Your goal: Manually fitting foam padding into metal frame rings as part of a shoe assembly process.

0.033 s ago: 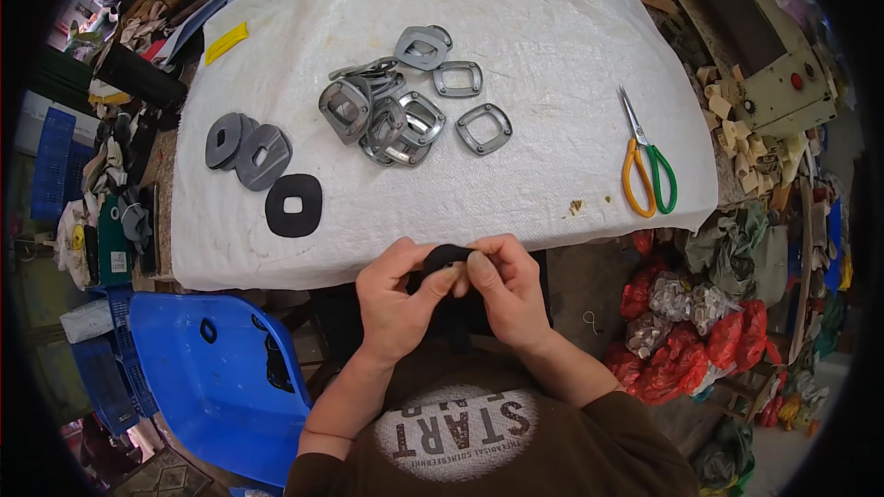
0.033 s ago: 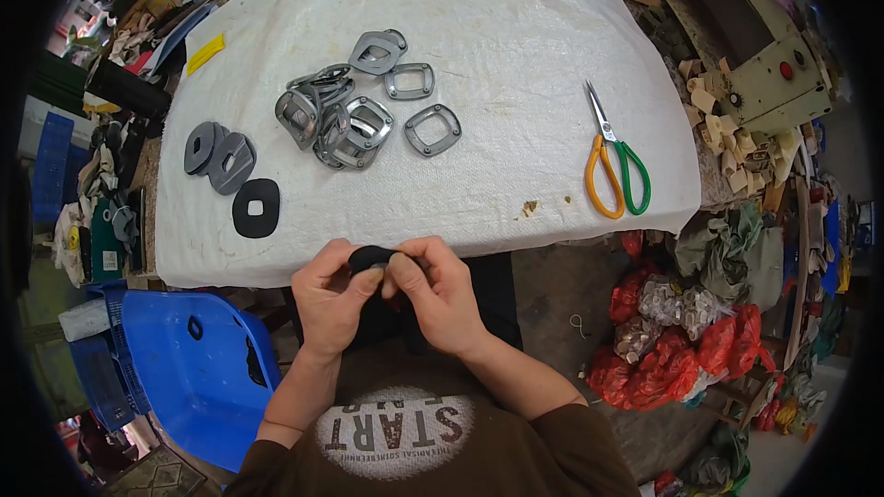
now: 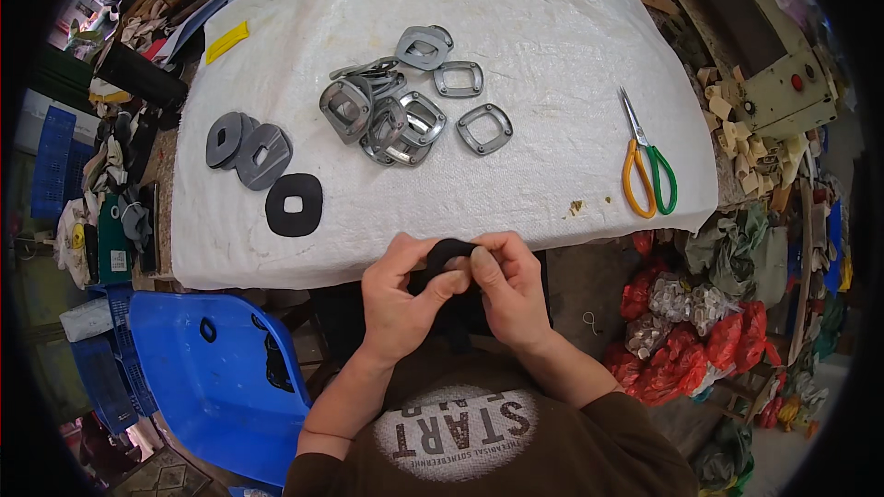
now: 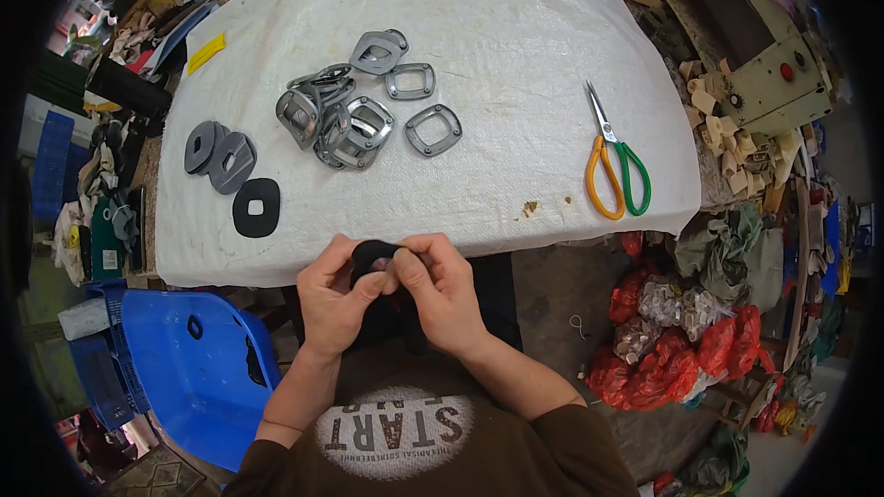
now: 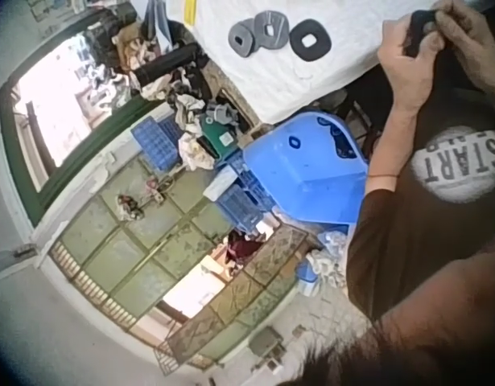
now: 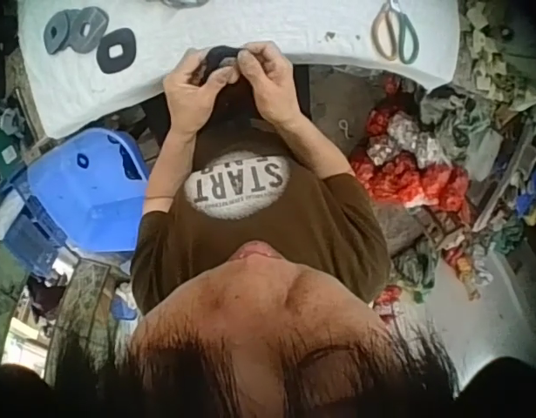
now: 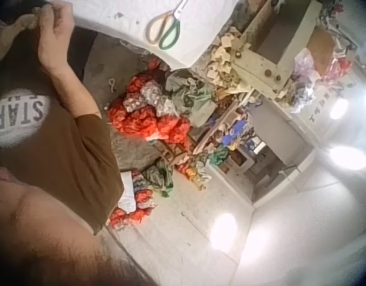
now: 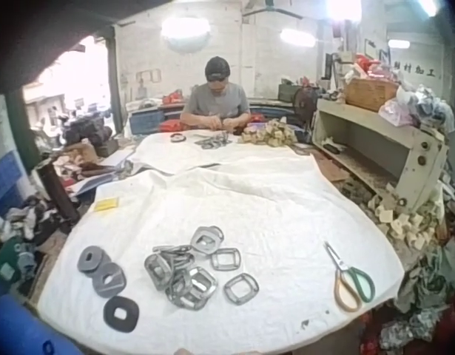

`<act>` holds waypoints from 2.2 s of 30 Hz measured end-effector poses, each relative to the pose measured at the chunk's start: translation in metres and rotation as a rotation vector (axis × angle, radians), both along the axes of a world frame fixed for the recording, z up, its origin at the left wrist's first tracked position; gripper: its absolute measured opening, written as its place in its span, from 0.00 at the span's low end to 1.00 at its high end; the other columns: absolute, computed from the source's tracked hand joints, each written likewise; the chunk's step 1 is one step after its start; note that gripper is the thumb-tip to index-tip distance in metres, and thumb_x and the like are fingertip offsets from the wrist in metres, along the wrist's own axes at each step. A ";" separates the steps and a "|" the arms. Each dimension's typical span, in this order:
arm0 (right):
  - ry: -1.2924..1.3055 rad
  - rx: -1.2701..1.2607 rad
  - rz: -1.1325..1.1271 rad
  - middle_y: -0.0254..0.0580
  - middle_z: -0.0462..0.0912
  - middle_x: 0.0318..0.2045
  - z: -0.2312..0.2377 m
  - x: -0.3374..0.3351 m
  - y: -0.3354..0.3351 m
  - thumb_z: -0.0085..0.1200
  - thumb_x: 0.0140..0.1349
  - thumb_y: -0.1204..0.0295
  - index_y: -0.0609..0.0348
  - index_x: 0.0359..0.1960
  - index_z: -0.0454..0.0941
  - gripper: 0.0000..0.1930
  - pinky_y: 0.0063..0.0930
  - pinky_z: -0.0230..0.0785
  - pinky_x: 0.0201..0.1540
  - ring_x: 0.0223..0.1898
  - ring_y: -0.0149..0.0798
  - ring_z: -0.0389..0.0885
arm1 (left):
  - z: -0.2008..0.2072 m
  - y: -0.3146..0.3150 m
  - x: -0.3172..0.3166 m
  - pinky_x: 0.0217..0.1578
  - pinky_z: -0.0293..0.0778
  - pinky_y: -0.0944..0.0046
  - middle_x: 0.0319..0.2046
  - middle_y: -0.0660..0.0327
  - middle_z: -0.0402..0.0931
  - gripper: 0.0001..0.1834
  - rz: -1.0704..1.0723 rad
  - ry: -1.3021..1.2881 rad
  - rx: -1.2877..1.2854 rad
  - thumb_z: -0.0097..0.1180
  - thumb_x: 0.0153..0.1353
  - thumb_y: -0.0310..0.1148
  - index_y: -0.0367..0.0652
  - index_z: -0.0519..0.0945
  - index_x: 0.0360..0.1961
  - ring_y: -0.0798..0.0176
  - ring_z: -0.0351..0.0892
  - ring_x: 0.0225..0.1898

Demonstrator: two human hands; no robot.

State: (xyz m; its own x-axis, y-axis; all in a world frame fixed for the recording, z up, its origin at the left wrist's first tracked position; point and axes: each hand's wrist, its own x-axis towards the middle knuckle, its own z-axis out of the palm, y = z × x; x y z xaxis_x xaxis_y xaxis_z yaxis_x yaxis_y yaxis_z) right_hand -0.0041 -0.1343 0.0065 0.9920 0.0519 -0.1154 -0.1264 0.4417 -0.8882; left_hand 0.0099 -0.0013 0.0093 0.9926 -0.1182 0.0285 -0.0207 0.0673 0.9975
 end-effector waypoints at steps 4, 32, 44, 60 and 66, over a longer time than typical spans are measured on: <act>0.019 0.164 -0.087 0.38 0.76 0.29 -0.002 0.003 0.006 0.44 0.65 0.72 0.64 0.40 0.66 0.07 0.21 0.68 0.39 0.33 0.27 0.74 | 0.012 -0.019 0.004 0.31 0.67 0.75 0.25 0.65 0.73 0.11 0.240 0.079 -0.325 0.61 0.53 0.28 0.34 0.77 0.37 0.73 0.72 0.29; 0.113 0.523 0.224 0.44 0.73 0.29 -0.016 0.003 -0.012 0.53 0.58 0.70 0.59 0.28 0.67 0.08 0.29 0.63 0.39 0.33 0.37 0.71 | -0.016 0.014 -0.002 0.19 0.61 0.77 0.21 0.65 0.72 0.13 -0.088 0.024 -0.227 0.57 0.58 0.37 0.36 0.77 0.30 0.75 0.69 0.21; 0.017 0.628 0.472 0.42 0.74 0.27 -0.020 0.009 -0.017 0.55 0.56 0.72 0.61 0.35 0.70 0.09 0.29 0.63 0.35 0.29 0.37 0.73 | -0.002 0.013 0.003 0.19 0.58 0.74 0.19 0.65 0.69 0.13 -0.243 -0.091 -0.206 0.57 0.57 0.36 0.34 0.78 0.29 0.75 0.63 0.20; -0.020 0.242 0.166 0.45 0.77 0.24 -0.010 0.004 -0.011 0.48 0.63 0.68 0.57 0.30 0.65 0.08 0.36 0.60 0.52 0.29 0.35 0.75 | -0.010 0.014 0.000 0.26 0.64 0.75 0.22 0.64 0.71 0.13 -0.159 0.045 -0.301 0.56 0.58 0.36 0.34 0.76 0.29 0.74 0.68 0.24; 0.065 0.447 0.236 0.42 0.74 0.21 -0.003 0.004 -0.010 0.48 0.62 0.69 0.56 0.26 0.65 0.09 0.34 0.61 0.47 0.26 0.35 0.71 | -0.010 0.012 0.002 0.23 0.60 0.73 0.21 0.64 0.70 0.13 -0.183 -0.035 -0.299 0.57 0.57 0.36 0.34 0.77 0.29 0.73 0.65 0.22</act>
State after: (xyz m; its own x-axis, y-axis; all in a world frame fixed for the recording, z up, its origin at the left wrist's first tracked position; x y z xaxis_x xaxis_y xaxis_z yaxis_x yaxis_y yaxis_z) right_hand -0.0004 -0.1447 0.0036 0.9387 0.3323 -0.0919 -0.3176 0.7295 -0.6058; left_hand 0.0119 0.0106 -0.0008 0.9535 -0.2751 0.1228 -0.0156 0.3620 0.9321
